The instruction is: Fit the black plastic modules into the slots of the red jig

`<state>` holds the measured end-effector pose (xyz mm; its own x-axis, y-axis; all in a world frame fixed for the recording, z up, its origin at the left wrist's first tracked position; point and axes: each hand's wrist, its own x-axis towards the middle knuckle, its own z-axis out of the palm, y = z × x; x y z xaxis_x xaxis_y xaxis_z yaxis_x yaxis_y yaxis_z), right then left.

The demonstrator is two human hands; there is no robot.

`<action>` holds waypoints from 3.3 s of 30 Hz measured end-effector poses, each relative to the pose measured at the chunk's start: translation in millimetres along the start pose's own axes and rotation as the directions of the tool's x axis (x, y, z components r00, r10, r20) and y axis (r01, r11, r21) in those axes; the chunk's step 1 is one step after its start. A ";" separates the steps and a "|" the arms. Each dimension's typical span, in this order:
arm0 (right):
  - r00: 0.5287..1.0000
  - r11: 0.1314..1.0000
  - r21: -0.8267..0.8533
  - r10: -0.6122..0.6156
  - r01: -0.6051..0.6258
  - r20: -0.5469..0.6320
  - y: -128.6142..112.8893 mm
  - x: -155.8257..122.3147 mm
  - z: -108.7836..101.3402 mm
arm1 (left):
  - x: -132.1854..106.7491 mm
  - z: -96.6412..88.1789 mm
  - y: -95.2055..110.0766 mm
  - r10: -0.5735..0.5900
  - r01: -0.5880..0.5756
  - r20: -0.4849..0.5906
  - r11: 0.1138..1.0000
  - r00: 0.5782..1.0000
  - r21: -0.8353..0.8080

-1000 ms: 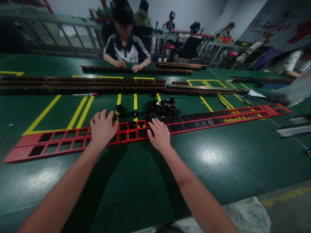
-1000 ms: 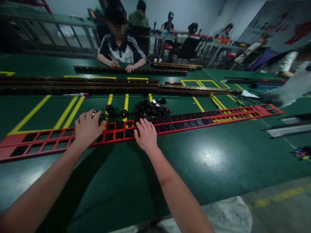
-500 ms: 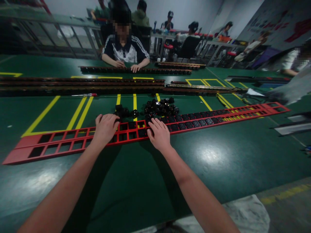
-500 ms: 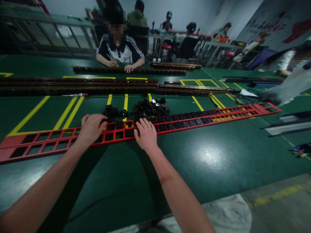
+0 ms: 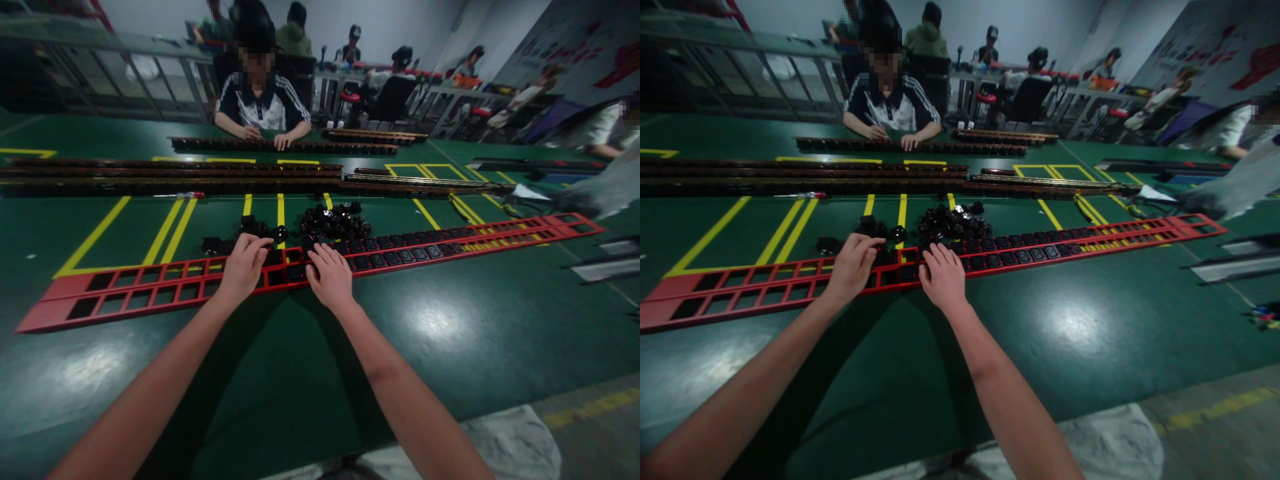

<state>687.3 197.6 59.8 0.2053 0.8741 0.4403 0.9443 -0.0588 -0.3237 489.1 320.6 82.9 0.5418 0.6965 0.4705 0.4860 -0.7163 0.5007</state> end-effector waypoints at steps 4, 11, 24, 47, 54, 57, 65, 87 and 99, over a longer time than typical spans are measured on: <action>1.000 1.000 0.000 -0.004 0.004 -0.002 -0.2 0.1 -0.3 | 8.6 12.9 2.6 0.039 -0.036 0.029 0.995 0.999 -0.096; 1.000 1.000 -0.003 0.003 -0.003 0.008 -1.5 0.2 -1.9 | 14.3 20.9 -3.2 0.031 -0.012 0.124 0.988 0.992 -0.154; 1.000 1.000 0.027 -0.002 0.001 0.023 -0.5 -0.5 -3.2 | 0.5 22.7 8.5 0.224 -0.223 0.099 0.974 0.969 -0.026; 1.000 1.000 0.017 -0.019 0.019 0.014 1.5 -1.4 -3.2 | 10.3 36.6 14.5 0.088 -0.099 0.185 0.994 0.979 0.053; 0.999 1.000 0.026 -0.012 0.011 0.032 0.8 -1.1 -4.1 | 6.5 38.4 16.3 0.215 -0.219 0.096 0.976 0.972 0.022; 0.999 1.000 0.031 -0.007 0.006 0.037 0.1 -1.0 -5.1 | 6.3 38.0 16.2 0.238 -0.245 0.141 0.969 0.961 0.034; 0.999 0.999 0.033 -0.003 0.001 0.049 0.2 -1.6 -5.9 | 8.5 38.4 14.3 0.168 -0.150 0.102 0.976 0.981 -0.156; 0.998 1.000 0.012 0.007 -0.008 0.060 -2.4 -2.0 -6.9 | 10.5 40.3 10.8 0.121 -0.113 0.060 0.986 0.991 -0.119; 0.998 1.000 0.024 0.010 -0.012 0.067 -2.2 -1.7 -7.6 | 5.8 36.3 18.6 0.120 -0.134 0.125 0.986 0.985 0.102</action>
<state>686.9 192.6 66.1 0.1972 0.9038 0.3799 0.9355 -0.0576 -0.3487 526.2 309.8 68.6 0.6780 0.5943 0.4326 0.4765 -0.8035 0.3569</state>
